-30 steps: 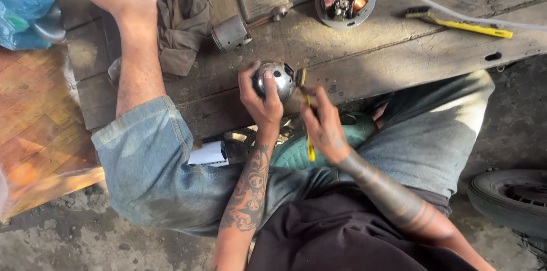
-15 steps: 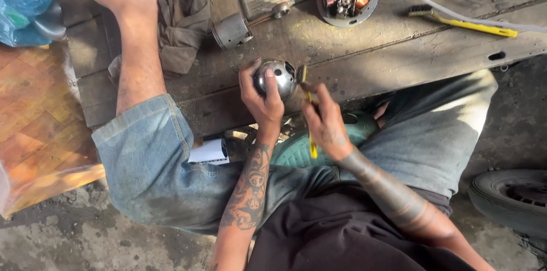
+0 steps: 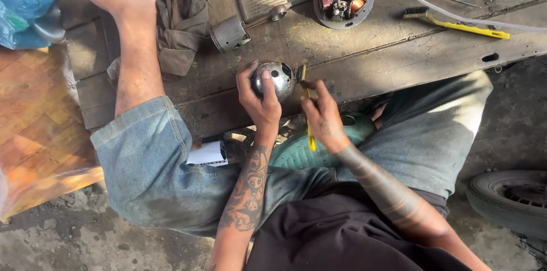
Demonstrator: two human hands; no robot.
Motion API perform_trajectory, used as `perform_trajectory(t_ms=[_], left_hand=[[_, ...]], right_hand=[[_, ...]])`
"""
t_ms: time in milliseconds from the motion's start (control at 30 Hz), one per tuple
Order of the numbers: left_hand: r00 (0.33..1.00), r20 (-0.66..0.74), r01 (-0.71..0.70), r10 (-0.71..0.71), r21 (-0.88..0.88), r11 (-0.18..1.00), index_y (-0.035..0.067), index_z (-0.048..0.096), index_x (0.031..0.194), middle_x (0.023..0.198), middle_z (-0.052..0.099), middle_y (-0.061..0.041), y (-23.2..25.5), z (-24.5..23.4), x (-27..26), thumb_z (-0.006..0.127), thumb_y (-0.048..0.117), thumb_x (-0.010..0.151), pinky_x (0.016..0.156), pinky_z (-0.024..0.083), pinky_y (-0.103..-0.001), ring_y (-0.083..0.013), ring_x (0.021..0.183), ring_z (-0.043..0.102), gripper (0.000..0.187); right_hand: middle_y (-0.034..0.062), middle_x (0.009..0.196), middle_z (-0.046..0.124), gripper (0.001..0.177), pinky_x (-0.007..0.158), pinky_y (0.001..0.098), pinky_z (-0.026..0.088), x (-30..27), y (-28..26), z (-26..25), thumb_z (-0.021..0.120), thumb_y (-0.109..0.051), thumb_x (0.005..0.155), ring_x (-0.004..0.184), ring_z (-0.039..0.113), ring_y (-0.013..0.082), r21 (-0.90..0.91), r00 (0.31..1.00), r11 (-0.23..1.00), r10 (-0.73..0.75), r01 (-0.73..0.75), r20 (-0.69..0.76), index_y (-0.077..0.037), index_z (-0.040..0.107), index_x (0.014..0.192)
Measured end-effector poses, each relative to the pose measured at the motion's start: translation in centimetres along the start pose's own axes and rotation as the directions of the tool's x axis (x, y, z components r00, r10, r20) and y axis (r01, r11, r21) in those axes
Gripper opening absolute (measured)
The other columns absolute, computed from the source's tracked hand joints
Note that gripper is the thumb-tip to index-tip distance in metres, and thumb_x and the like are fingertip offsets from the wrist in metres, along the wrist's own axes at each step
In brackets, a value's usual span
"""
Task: The person sits on a low stool and scrubs a cylindrical metal part with a yellow-handled brush. They rotate the part to clean different sides and the interior surface. A disassembled motor stator and other tools are visible on the wooden workbench.
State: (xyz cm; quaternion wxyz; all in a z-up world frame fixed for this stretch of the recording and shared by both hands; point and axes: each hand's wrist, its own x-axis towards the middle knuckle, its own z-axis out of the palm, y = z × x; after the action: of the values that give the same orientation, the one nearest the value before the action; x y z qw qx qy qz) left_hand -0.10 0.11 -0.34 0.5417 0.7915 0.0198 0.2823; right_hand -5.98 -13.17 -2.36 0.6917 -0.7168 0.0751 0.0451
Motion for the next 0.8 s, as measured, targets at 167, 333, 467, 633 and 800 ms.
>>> perform_trajectory(t_ms=[167,333,467,633,800], left_hand=[[0.998,0.045,0.043,-0.044,0.016,0.999,0.003,0.067,0.119,0.114,0.066,-0.016,0.1,-0.5,-0.1,0.065,0.027,0.1,0.103,0.047,-0.047,-0.0358,0.114,0.066,0.03],[0.978,0.149,0.156,-0.148,-0.039,0.987,0.006,0.07,0.119,0.117,0.069,-0.015,-0.9,-2.0,1.4,0.072,0.033,0.094,0.108,0.045,-0.046,-0.0334,0.119,0.065,0.036],[0.908,0.393,0.206,-0.147,-0.112,0.972,0.008,0.063,0.136,0.134,0.063,-0.018,-0.9,-4.5,2.9,0.075,0.04,0.091,0.117,0.035,-0.049,-0.0321,0.134,0.054,0.057],[0.784,0.615,0.175,-0.086,-0.086,0.981,0.002,0.037,0.155,0.151,0.042,-0.034,-0.6,-5.5,2.8,0.092,0.043,0.069,0.123,0.022,-0.061,-0.0506,0.145,0.036,0.11],[0.776,0.606,0.301,-0.176,-0.11,0.947,0.007,0.053,0.143,0.132,0.061,-0.022,-1.0,-5.3,2.6,0.094,0.037,0.068,0.112,0.041,-0.051,-0.0356,0.129,0.057,0.091]], right_hand=[[0.0086,0.058,0.057,0.034,0.047,0.0292,0.048,-2.1,-1.4,-0.6,0.044,-0.014,0.106,0.044,0.058,0.0189,0.198,0.999,0.98,0.032,-0.034,0.013,-0.007,0.047,0.139],[0.0106,0.062,0.057,0.039,0.043,0.0299,0.049,-3.6,-1.5,-2.8,0.039,-0.014,0.107,0.043,0.059,0.0213,0.243,1.0,0.97,0.029,-0.031,0.011,-0.004,0.039,0.145],[0.0145,0.072,0.065,0.04,0.054,0.0345,0.056,-2.9,-1.7,-5.6,0.041,-0.013,0.108,0.056,0.067,0.0238,0.175,0.997,0.982,-0.076,0.077,-0.016,0.002,0.038,0.145],[0.016,0.082,0.068,0.03,0.068,0.0308,0.047,-1.9,-1.6,-9.4,0.047,-0.002,0.106,0.068,0.058,0.0197,-0.005,0.978,0.979,-0.206,0.206,-0.042,0.001,0.057,0.134],[0.0086,0.079,0.056,0.028,0.045,0.0271,0.048,-1.4,-1.1,-11.6,0.057,-0.018,0.1,0.06,0.051,0.014,-0.1,0.984,0.98,-0.173,0.169,-0.033,-0.003,0.071,0.119]])
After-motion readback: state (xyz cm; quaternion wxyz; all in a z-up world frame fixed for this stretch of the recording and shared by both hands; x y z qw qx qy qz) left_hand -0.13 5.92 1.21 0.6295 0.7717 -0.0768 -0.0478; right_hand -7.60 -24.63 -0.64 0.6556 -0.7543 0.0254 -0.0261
